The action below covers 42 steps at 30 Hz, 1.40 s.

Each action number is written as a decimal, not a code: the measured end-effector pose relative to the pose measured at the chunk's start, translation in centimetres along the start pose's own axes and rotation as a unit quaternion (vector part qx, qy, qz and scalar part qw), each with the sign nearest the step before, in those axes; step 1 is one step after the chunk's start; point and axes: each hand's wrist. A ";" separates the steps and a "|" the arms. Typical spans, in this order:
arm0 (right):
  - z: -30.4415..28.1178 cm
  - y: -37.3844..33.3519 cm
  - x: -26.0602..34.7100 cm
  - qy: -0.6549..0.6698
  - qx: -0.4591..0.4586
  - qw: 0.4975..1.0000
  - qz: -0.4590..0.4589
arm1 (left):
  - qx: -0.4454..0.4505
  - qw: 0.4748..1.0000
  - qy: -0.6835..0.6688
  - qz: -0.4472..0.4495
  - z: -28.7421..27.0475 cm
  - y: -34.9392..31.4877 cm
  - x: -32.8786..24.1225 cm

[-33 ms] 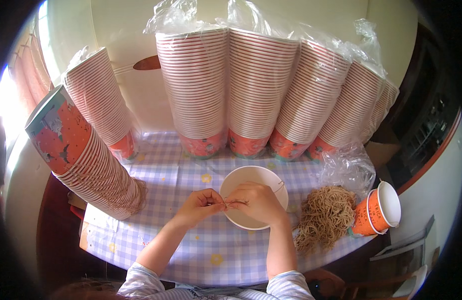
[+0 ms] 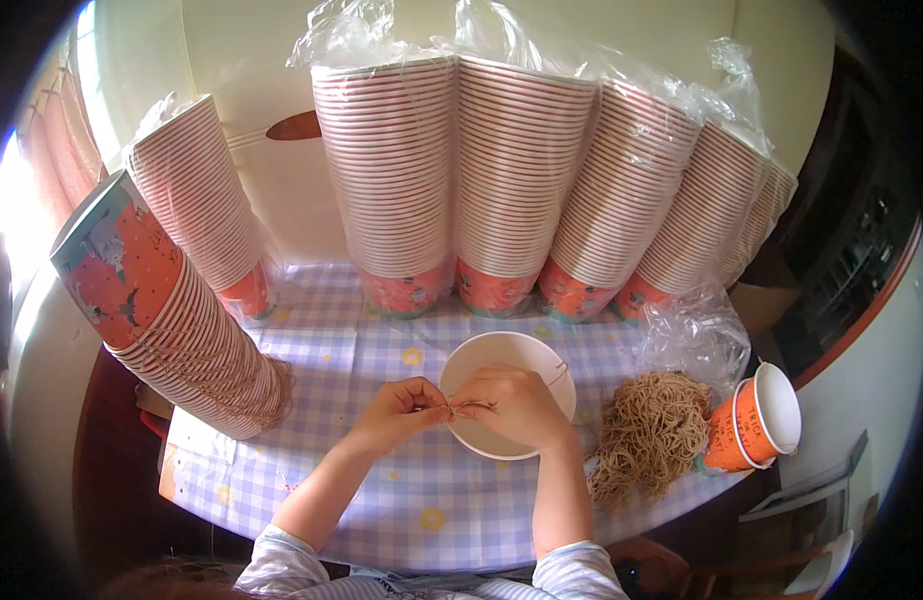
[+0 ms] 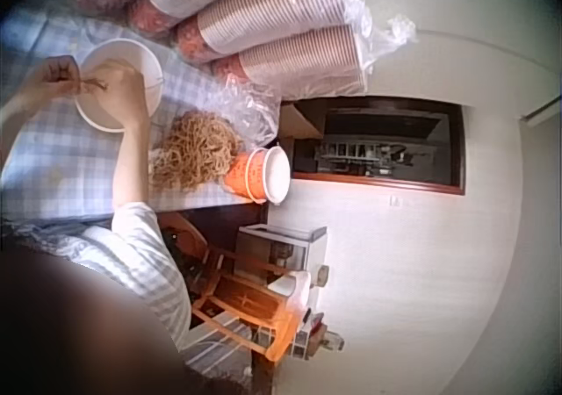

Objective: Assembling paper bowls by threading strings through the rim.

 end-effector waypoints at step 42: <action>1.3 0.4 1.4 0.043 -0.040 0.993 0.098 | -0.094 0.986 0.119 0.075 1.1 -0.8 -0.1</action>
Point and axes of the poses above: each hand's wrist, its own y-axis towards the middle knuckle, its own z-axis out of the palm, x = y × z, and after that the axes turned 1 degree about -z, right-handed
